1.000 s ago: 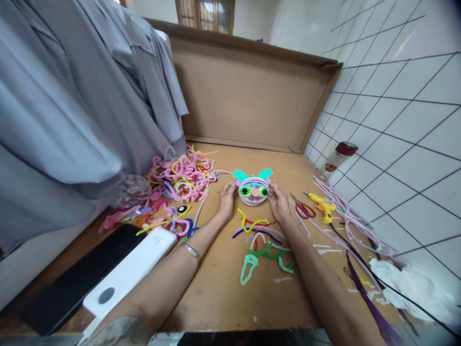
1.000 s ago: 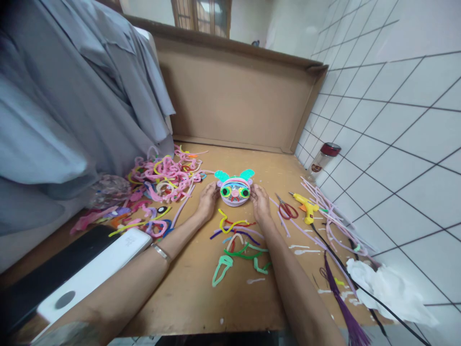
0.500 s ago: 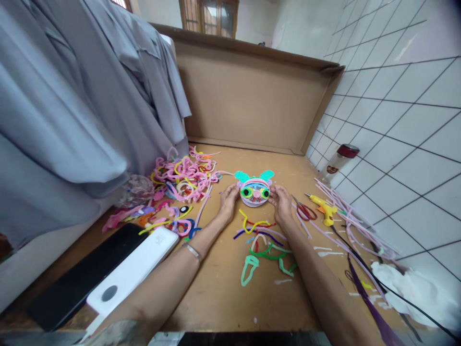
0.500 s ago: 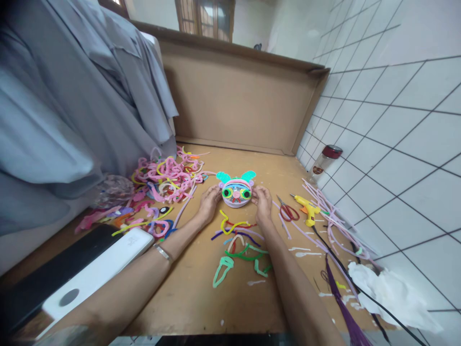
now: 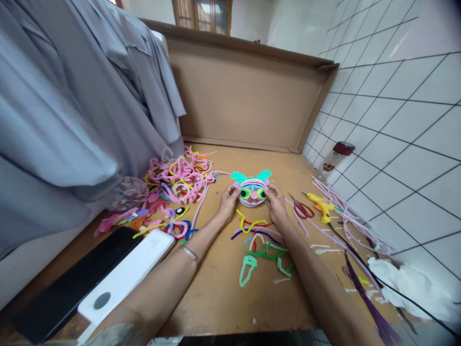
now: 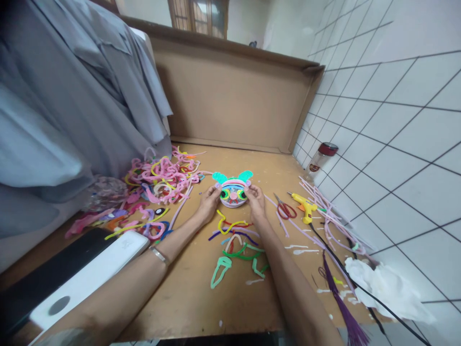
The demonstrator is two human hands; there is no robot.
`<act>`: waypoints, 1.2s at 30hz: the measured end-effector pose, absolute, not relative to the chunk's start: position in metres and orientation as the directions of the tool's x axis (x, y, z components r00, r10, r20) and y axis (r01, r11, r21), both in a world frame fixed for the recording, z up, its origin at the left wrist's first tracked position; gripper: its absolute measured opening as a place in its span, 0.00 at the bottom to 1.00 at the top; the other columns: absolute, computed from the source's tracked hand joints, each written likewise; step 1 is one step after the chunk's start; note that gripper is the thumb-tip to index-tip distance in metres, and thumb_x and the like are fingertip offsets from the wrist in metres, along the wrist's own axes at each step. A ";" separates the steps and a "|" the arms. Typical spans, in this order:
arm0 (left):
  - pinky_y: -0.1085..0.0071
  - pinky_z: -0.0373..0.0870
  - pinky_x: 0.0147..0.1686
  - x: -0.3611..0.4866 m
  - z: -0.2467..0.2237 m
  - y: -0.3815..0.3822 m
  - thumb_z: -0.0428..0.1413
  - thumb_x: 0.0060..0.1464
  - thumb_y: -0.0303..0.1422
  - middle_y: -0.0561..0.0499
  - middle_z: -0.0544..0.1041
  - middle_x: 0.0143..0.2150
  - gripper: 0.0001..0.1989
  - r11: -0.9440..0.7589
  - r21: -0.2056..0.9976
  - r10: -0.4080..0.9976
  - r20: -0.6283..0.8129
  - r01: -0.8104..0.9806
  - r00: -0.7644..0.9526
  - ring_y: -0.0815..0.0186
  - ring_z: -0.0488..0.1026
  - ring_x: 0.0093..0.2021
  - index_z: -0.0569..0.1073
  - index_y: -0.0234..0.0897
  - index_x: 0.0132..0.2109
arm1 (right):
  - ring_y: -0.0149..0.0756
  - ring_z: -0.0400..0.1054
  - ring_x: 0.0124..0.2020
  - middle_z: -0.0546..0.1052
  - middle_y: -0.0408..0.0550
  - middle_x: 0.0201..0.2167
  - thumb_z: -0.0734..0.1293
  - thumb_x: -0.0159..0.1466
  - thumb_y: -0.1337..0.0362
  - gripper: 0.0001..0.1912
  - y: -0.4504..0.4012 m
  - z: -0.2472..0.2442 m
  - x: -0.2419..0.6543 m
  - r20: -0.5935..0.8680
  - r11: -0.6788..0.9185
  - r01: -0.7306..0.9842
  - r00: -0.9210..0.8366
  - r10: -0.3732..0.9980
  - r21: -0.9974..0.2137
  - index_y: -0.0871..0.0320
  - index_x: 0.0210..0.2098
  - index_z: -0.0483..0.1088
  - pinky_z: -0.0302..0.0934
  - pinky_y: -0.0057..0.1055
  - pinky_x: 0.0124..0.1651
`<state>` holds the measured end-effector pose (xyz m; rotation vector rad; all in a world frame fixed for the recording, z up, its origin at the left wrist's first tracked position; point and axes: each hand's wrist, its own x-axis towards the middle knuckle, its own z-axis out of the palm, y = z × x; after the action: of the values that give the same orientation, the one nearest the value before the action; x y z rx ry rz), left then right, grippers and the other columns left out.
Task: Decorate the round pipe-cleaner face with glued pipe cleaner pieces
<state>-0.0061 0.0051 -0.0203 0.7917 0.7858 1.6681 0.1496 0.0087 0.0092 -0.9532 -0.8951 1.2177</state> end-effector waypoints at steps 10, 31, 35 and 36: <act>0.63 0.67 0.50 -0.006 -0.012 0.001 0.71 0.33 0.40 0.48 0.80 0.39 0.24 -0.158 0.774 0.983 0.065 -0.614 -0.171 0.62 0.76 0.42 0.74 0.36 0.38 | 0.33 0.69 0.31 0.77 0.40 0.31 0.76 0.43 0.62 0.19 0.008 0.014 0.152 0.047 0.072 -0.432 0.067 0.997 -0.899 0.51 0.34 0.70 0.65 0.28 0.32; 0.74 0.66 0.35 0.020 0.054 0.044 0.69 0.38 0.39 0.55 0.74 0.27 0.17 -0.298 0.749 0.952 0.186 -0.591 -0.244 0.72 0.70 0.29 0.73 0.35 0.32 | 0.32 0.71 0.33 0.77 0.40 0.31 0.75 0.48 0.59 0.18 0.036 0.063 0.159 0.145 0.208 -0.460 0.168 0.975 -0.863 0.55 0.36 0.68 0.64 0.27 0.33; 0.72 0.67 0.39 0.017 0.015 0.039 0.68 0.38 0.38 0.54 0.77 0.30 0.16 -0.256 0.750 0.961 0.129 -0.610 -0.245 0.69 0.73 0.33 0.73 0.35 0.32 | 0.31 0.70 0.31 0.77 0.38 0.30 0.74 0.47 0.60 0.19 0.035 0.026 0.158 0.074 0.125 -0.425 0.134 0.988 -0.896 0.55 0.37 0.68 0.63 0.26 0.32; 0.72 0.67 0.39 0.016 0.008 0.039 0.68 0.38 0.38 0.54 0.76 0.29 0.16 -0.240 0.759 0.964 0.113 -0.606 -0.240 0.69 0.73 0.33 0.72 0.35 0.31 | 0.31 0.70 0.30 0.77 0.38 0.29 0.74 0.47 0.61 0.19 0.034 0.019 0.158 0.071 0.122 -0.416 0.137 0.988 -0.901 0.55 0.36 0.68 0.63 0.26 0.32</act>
<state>0.0162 0.0395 0.0079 0.7113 0.7127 1.7320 0.1583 0.0343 0.0191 -0.8701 -0.8487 1.2284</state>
